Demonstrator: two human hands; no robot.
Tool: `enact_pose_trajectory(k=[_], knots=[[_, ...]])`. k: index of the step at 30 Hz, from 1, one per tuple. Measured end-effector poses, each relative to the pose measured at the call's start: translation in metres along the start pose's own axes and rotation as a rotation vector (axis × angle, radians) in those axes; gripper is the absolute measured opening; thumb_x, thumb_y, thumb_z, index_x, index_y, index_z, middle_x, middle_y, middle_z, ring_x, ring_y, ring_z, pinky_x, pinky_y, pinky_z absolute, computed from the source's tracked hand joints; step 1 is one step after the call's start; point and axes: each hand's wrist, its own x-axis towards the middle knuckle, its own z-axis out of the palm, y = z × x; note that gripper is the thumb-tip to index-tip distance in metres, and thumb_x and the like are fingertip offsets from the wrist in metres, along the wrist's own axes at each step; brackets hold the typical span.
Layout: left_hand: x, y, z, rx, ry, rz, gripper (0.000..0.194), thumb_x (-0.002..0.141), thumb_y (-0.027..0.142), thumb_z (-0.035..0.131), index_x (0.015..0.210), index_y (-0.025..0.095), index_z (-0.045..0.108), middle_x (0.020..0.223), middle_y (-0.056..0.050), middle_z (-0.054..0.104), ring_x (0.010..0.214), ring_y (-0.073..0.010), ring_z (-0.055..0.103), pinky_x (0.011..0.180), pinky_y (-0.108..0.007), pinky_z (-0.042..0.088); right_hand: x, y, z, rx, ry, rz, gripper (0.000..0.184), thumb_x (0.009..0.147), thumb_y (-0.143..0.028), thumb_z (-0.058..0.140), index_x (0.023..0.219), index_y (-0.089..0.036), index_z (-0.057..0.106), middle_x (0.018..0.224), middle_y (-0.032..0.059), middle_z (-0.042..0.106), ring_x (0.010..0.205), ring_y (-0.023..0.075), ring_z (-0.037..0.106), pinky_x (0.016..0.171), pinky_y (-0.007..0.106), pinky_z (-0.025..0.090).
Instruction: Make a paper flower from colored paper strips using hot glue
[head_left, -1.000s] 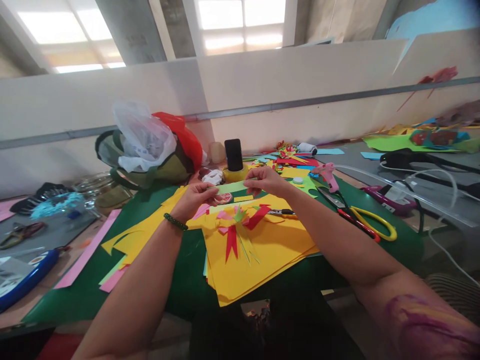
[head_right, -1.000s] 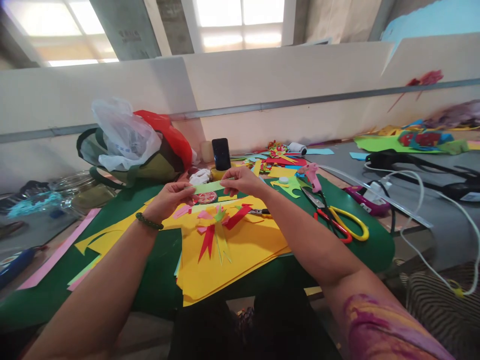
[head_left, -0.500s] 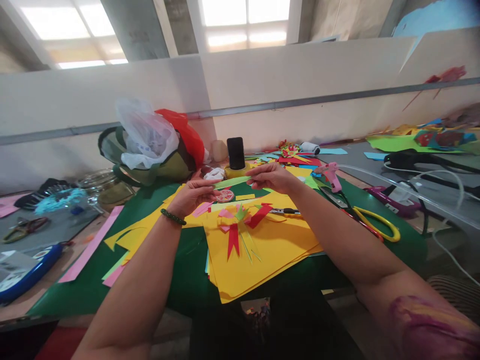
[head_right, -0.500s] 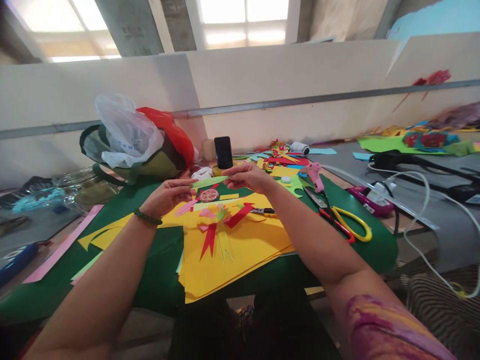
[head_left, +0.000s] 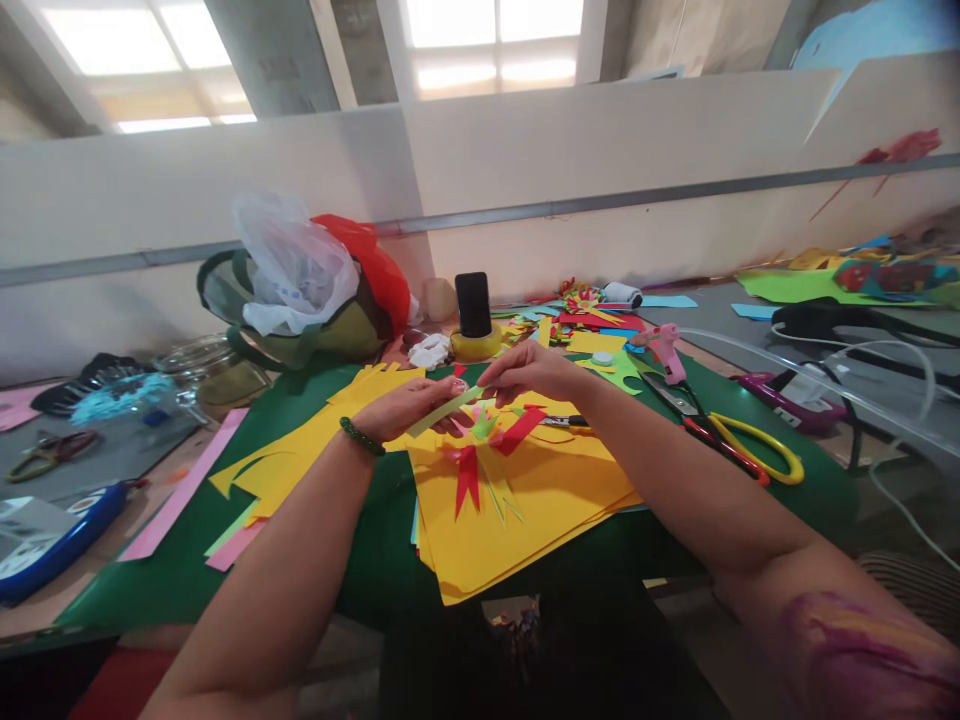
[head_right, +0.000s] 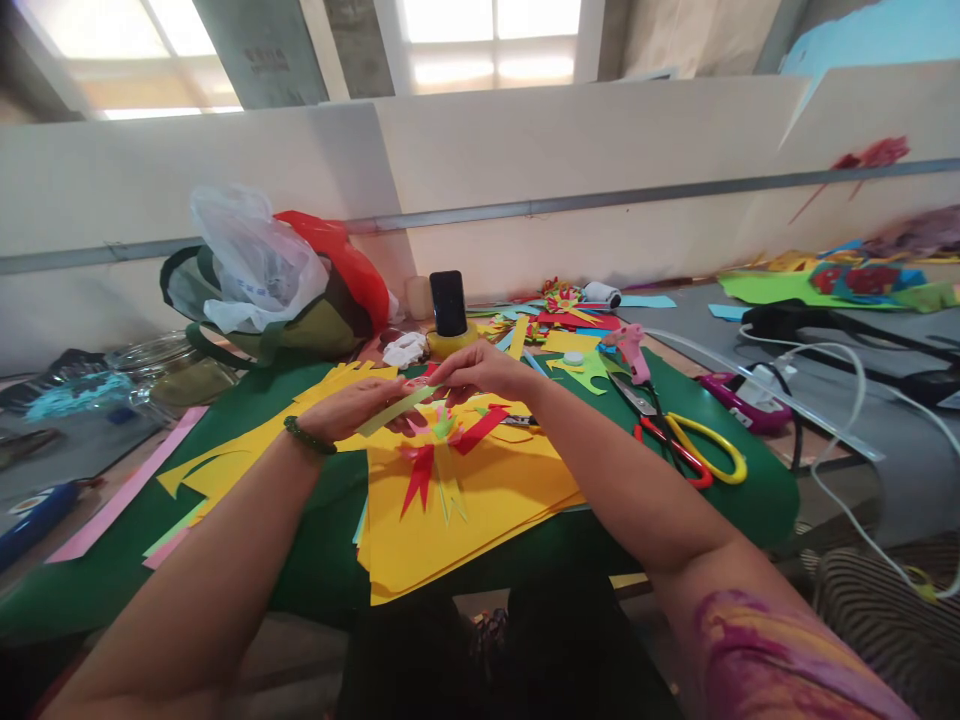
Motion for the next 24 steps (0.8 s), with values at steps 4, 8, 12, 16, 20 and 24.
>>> enact_pose_trajectory(k=[4, 8, 12, 16, 20, 24], knots=[[0.001, -0.003, 0.004, 0.093, -0.134, 0.056, 0.054, 0.069, 0.065, 0.074, 0.084, 0.013, 0.074, 0.078, -0.012, 0.077, 0.064, -0.0190, 0.070, 0.065, -0.029, 0.054, 0.001, 0.003, 0.004, -0.081, -0.046, -0.018, 0.021, 0.062, -0.024, 0.080, 0.080, -0.015, 0.079, 0.071, 0.0038, 0.076, 0.058, 0.0127, 0.070, 0.057, 0.021, 0.057], [0.001, -0.003, 0.004, 0.152, -0.156, 0.072, 0.054, 0.070, 0.063, 0.074, 0.090, 0.013, 0.073, 0.084, -0.011, 0.077, 0.072, -0.0189, 0.072, 0.068, -0.027, 0.054, 0.003, 0.008, 0.003, -0.159, -0.053, -0.051, 0.018, 0.064, -0.024, 0.077, 0.079, -0.014, 0.079, 0.068, 0.0032, 0.075, 0.060, 0.0130, 0.071, 0.057, 0.020, 0.057], [0.000, 0.000, 0.006, 0.207, -0.192, 0.170, 0.044, 0.070, 0.055, 0.078, 0.091, 0.017, 0.074, 0.098, -0.008, 0.076, 0.080, -0.0199, 0.073, 0.074, -0.028, 0.054, 0.002, 0.005, 0.005, -0.188, -0.066, -0.017, 0.025, 0.070, -0.023, 0.073, 0.093, -0.015, 0.078, 0.065, 0.0017, 0.074, 0.055, 0.0126, 0.069, 0.055, 0.021, 0.057], [0.000, -0.003, 0.002, 0.122, -0.198, 0.143, 0.039, 0.069, 0.051, 0.080, 0.084, 0.015, 0.073, 0.084, -0.009, 0.076, 0.066, -0.0171, 0.070, 0.064, -0.027, 0.054, -0.002, -0.002, 0.004, -0.159, -0.020, 0.022, 0.026, 0.074, -0.021, 0.070, 0.098, -0.013, 0.075, 0.065, 0.0018, 0.074, 0.052, 0.0119, 0.068, 0.053, 0.020, 0.056], [0.001, -0.005, -0.007, 0.092, -0.113, 0.150, 0.035, 0.068, 0.049, 0.080, 0.073, 0.016, 0.071, 0.069, -0.006, 0.073, 0.050, -0.0100, 0.060, 0.052, -0.021, 0.048, -0.004, -0.008, 0.000, -0.155, 0.030, 0.003, 0.027, 0.077, -0.023, 0.069, 0.102, -0.013, 0.072, 0.068, 0.0020, 0.074, 0.053, 0.0108, 0.068, 0.053, 0.019, 0.054], [-0.001, -0.003, -0.013, 0.080, -0.051, 0.204, 0.033, 0.071, 0.047, 0.077, 0.069, 0.016, 0.068, 0.058, -0.001, 0.066, 0.038, -0.0049, 0.043, 0.039, -0.019, 0.033, -0.006, -0.008, -0.002, -0.139, 0.036, -0.118, 0.060, 0.069, -0.023, 0.079, 0.126, -0.016, 0.062, 0.081, 0.0009, 0.074, 0.071, 0.0117, 0.071, 0.063, 0.019, 0.055]])
